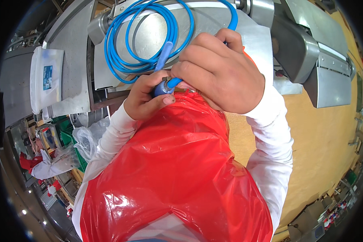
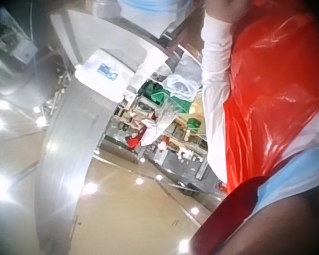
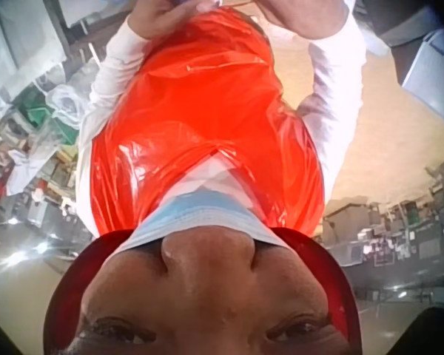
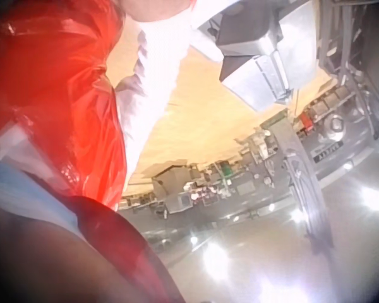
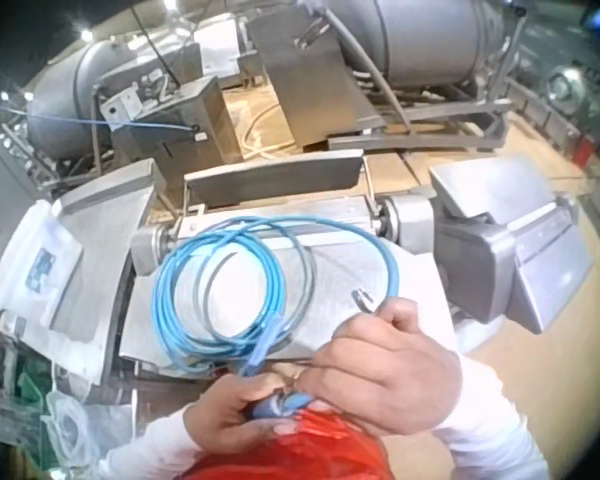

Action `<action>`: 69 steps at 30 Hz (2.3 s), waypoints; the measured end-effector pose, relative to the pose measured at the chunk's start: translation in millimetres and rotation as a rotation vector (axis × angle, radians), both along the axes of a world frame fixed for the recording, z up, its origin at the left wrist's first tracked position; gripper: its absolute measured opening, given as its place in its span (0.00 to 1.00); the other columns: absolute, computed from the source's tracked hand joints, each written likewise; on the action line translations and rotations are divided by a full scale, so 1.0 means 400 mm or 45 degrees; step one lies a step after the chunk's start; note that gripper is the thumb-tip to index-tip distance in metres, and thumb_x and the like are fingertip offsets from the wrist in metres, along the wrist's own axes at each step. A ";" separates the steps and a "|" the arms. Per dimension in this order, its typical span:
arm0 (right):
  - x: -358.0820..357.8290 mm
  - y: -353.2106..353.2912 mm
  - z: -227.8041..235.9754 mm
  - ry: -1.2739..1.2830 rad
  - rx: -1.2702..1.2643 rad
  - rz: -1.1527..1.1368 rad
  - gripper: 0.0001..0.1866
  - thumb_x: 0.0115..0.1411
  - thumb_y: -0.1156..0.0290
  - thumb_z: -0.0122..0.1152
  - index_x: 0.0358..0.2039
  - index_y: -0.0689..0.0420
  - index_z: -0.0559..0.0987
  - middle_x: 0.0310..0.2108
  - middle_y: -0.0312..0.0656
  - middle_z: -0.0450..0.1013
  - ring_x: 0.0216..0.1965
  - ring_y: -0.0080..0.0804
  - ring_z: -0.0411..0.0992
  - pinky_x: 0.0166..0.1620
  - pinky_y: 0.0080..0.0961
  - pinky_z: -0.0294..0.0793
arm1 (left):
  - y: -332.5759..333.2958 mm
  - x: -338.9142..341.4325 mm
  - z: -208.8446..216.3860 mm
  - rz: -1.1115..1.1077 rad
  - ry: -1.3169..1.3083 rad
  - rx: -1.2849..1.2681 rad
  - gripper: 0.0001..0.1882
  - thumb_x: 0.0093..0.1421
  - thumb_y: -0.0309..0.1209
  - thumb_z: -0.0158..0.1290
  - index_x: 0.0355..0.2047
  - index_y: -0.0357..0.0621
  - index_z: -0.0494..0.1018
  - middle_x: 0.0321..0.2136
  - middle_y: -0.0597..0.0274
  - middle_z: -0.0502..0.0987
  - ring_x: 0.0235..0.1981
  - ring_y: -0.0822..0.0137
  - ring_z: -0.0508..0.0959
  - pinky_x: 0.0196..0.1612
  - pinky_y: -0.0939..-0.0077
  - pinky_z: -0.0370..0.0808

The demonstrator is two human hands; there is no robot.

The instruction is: The person secures a blue pneumatic hose to a spray gun using a metal hose clamp and red-handled pliers. They repeatedly tighten the clamp around the hose connection to ensure a secure fit.

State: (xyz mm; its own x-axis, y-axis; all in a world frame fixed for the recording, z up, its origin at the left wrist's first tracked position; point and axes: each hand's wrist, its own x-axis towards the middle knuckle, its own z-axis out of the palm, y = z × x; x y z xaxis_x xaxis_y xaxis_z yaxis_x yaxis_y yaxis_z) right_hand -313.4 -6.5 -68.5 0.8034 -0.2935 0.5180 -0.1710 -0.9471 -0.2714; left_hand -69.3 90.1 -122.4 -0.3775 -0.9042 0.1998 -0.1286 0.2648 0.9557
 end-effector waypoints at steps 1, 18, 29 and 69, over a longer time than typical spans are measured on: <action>0.004 -0.003 0.002 0.001 -0.021 0.011 0.13 0.59 0.62 0.67 0.44 0.48 0.83 0.40 0.32 0.75 0.44 0.34 0.72 0.50 0.38 0.59 | 0.005 0.005 0.004 0.000 -0.029 0.020 0.23 0.65 0.34 0.66 0.56 0.34 0.76 0.36 0.60 0.82 0.32 0.71 0.76 0.42 0.78 0.71; 0.018 0.124 -0.065 -0.866 1.095 0.031 0.13 0.56 0.74 0.74 0.41 0.60 0.83 0.40 0.44 0.76 0.46 0.39 0.73 0.53 0.40 0.73 | 0.076 0.065 0.006 0.065 -0.054 -0.146 0.24 0.59 0.31 0.69 0.54 0.37 0.78 0.31 0.56 0.82 0.26 0.59 0.81 0.31 0.71 0.72; 0.118 0.136 -0.095 -0.517 1.163 0.524 0.15 0.63 0.76 0.70 0.50 0.56 0.88 0.49 0.43 0.75 0.46 0.38 0.76 0.52 0.36 0.76 | 0.070 0.048 -0.040 -0.121 0.064 -0.469 0.20 0.51 0.29 0.71 0.45 0.46 0.81 0.22 0.62 0.79 0.22 0.56 0.81 0.26 0.66 0.72; 0.221 0.180 0.008 -0.576 1.047 0.262 0.26 0.54 0.82 0.75 0.54 0.55 0.83 0.55 0.46 0.73 0.48 0.41 0.78 0.52 0.33 0.77 | 0.115 0.030 -0.044 0.511 0.658 0.312 0.12 0.50 0.29 0.72 0.33 0.40 0.84 0.27 0.59 0.84 0.30 0.66 0.86 0.37 0.69 0.83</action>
State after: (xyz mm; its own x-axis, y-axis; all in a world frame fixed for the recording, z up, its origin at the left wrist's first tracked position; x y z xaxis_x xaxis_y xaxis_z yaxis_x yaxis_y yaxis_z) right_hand -225.1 65.7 -65.2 0.6542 -0.5792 0.4864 0.2612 -0.4306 -0.8639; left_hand -57.1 135.9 -139.9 0.0836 -0.9959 0.0358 0.3157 0.0605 0.9469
